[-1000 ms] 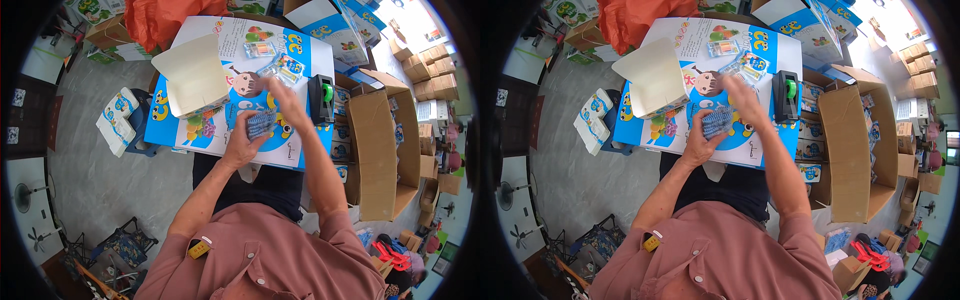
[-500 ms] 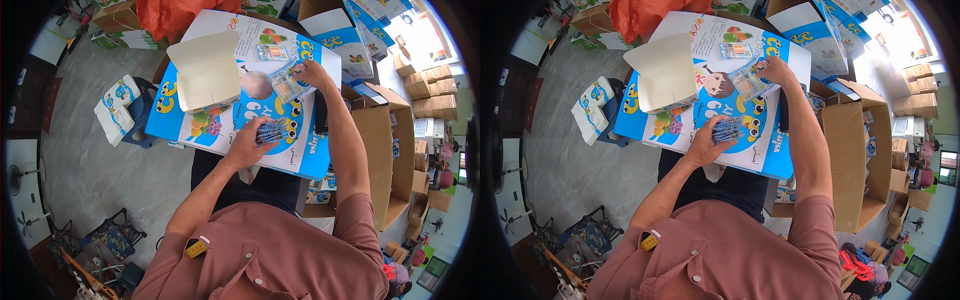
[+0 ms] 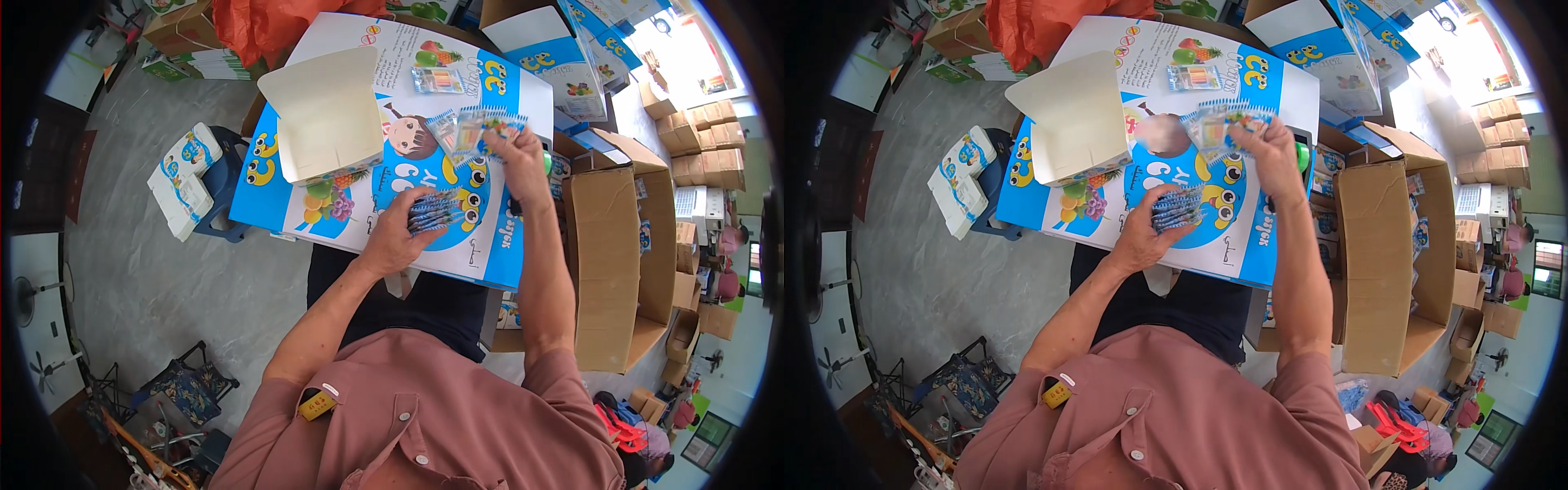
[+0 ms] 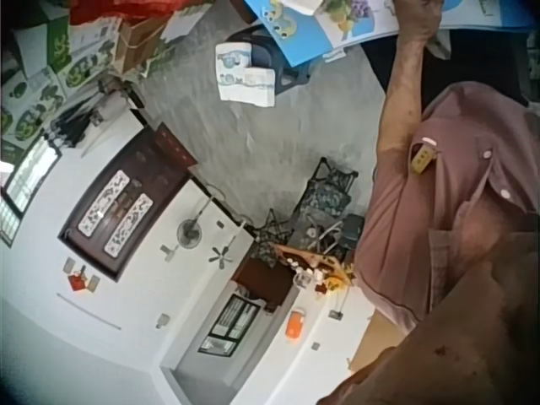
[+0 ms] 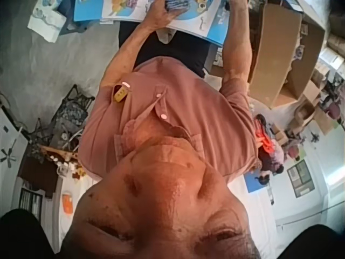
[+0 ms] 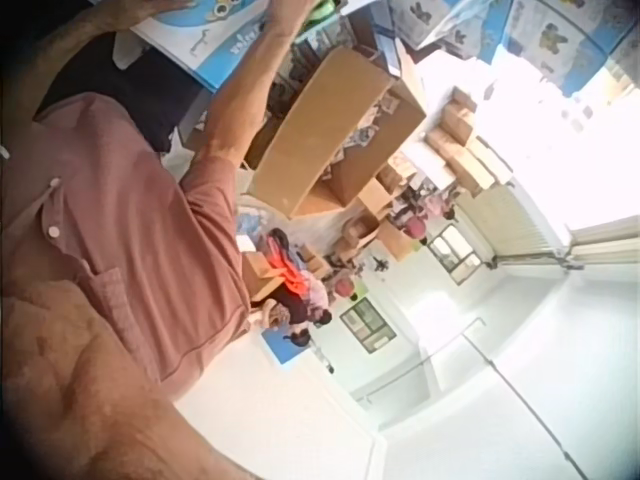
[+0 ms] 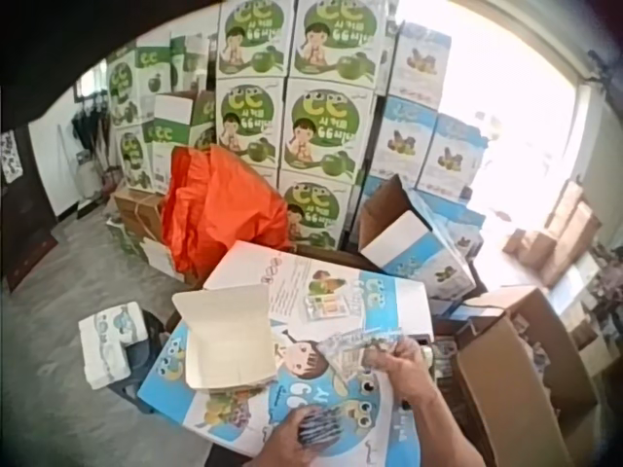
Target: Counting small blue packets and packing them into product boxes and shipping cartons.
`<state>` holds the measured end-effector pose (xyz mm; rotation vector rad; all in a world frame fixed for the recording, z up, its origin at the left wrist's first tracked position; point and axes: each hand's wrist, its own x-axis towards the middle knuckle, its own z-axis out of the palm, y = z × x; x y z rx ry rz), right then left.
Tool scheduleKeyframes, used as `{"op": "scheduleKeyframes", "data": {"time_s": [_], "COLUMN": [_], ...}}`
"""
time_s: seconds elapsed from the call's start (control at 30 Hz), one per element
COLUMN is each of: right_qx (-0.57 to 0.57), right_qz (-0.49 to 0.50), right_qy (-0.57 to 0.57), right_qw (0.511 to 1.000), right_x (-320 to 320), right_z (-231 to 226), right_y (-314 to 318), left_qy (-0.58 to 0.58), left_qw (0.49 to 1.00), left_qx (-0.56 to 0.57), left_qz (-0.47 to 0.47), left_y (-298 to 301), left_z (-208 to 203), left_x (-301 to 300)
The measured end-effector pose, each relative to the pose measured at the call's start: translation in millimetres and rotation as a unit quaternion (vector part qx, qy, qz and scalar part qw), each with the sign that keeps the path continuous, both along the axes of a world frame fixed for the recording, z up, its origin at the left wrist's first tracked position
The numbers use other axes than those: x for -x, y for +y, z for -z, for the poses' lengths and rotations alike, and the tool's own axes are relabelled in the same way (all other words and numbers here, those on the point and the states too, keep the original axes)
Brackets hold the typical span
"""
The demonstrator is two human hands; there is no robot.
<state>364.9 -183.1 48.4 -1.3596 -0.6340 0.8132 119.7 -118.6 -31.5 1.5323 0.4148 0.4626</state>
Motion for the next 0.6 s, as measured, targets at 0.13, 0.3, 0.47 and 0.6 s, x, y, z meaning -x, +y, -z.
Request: {"op": "scheduleKeyframes", "data": {"time_s": [0.13,0.3,0.47,0.6], "right_qx": [-0.018,-0.091,-0.077,-0.074], "right_qz": [-0.057,-0.114,-0.125,-0.086], "right_qy": [0.004,-0.141,0.099,0.034], "right_qw": [0.998,0.979,0.984,0.993], "right_x": [33.2,47.0,87.6,92.7], "right_z": [25.3,87.4,52.9,50.2], "right_y": [-18.8,-32.0,-11.6,-2.5], "left_qy": [-0.072,-0.091,-0.056,-0.084], "left_qw": [0.997,0.984,0.996,0.989], "left_qx": [-0.014,-0.112,-0.066,-0.121], "left_qz": [-0.016,-0.108,-0.012,-0.032], "left_y": [0.5,-2.6,0.5,-1.1], "left_z": [-4.2,-18.4,-13.3,9.4], "left_x": [-5.7,-13.7,-6.8,-8.2]}}
